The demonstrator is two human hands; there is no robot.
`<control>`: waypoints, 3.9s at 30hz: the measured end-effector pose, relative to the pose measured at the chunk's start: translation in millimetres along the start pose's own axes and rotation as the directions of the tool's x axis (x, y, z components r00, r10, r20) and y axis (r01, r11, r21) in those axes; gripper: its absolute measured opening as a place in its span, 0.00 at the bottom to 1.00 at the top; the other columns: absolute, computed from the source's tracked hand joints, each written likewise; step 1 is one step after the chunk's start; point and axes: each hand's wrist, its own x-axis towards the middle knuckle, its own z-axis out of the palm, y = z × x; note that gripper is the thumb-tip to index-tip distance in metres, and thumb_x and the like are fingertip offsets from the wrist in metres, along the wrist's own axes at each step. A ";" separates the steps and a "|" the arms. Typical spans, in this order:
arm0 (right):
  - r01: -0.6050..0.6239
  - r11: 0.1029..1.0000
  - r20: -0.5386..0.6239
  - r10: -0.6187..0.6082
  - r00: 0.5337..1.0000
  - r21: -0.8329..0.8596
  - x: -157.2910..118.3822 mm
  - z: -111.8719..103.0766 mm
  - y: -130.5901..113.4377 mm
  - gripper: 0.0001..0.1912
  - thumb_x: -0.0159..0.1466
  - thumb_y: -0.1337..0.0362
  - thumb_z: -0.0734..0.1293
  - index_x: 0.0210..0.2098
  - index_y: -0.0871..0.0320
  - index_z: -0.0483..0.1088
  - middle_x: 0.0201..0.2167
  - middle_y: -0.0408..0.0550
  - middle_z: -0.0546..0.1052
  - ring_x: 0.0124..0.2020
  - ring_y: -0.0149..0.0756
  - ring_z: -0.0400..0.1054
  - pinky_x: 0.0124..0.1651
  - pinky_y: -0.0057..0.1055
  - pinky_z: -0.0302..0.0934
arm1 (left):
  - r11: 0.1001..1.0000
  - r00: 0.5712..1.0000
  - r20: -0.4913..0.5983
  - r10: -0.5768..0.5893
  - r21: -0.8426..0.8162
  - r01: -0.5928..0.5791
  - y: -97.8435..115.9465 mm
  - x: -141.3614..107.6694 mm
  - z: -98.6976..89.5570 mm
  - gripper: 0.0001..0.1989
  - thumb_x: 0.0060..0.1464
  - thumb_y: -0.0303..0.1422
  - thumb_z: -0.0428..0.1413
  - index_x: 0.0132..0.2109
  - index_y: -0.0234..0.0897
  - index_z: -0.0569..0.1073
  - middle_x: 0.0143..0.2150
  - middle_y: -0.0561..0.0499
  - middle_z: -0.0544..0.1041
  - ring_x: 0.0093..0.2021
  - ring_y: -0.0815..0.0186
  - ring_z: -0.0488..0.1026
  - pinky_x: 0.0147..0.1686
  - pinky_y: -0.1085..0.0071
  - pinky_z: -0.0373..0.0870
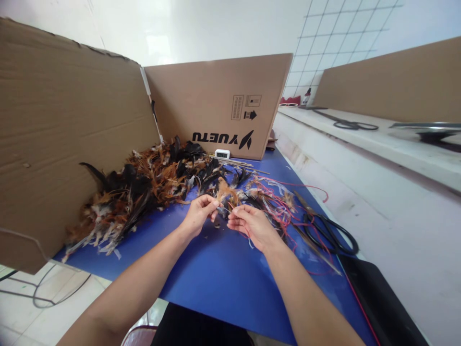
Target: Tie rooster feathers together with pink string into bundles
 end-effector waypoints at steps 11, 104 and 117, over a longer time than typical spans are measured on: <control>0.071 0.978 -0.055 -0.084 0.995 -0.198 -6.9 13.7 -1.9 0.10 0.49 0.63 0.70 0.23 0.59 0.63 0.13 0.34 0.61 0.11 0.18 0.47 0.14 0.20 0.42 | 0.997 0.998 0.022 -0.058 0.046 0.057 -3.1 -3.5 3.8 0.16 0.44 0.43 0.60 0.30 0.33 0.68 0.17 0.56 0.68 0.15 0.75 0.63 0.17 0.77 0.62; 0.101 0.941 0.016 -0.102 0.995 -0.324 -6.3 -9.3 -10.5 0.14 0.51 0.56 0.71 0.27 0.60 0.69 0.18 0.39 0.67 0.17 0.23 0.58 0.23 0.25 0.58 | 0.966 0.973 -0.182 0.141 0.242 -0.095 6.5 6.3 -10.3 0.11 0.47 0.38 0.58 0.28 0.35 0.68 0.15 0.58 0.66 0.15 0.75 0.61 0.17 0.78 0.59; 0.137 0.924 -0.179 -0.212 0.961 -0.357 0.8 -37.6 -19.5 0.17 0.48 0.55 0.72 0.29 0.62 0.71 0.17 0.39 0.64 0.14 0.19 0.49 0.16 0.21 0.41 | 0.969 0.898 -0.381 0.219 0.195 -0.153 28.0 13.5 -30.6 0.10 0.45 0.36 0.58 0.28 0.34 0.68 0.15 0.58 0.65 0.15 0.76 0.60 0.18 0.79 0.58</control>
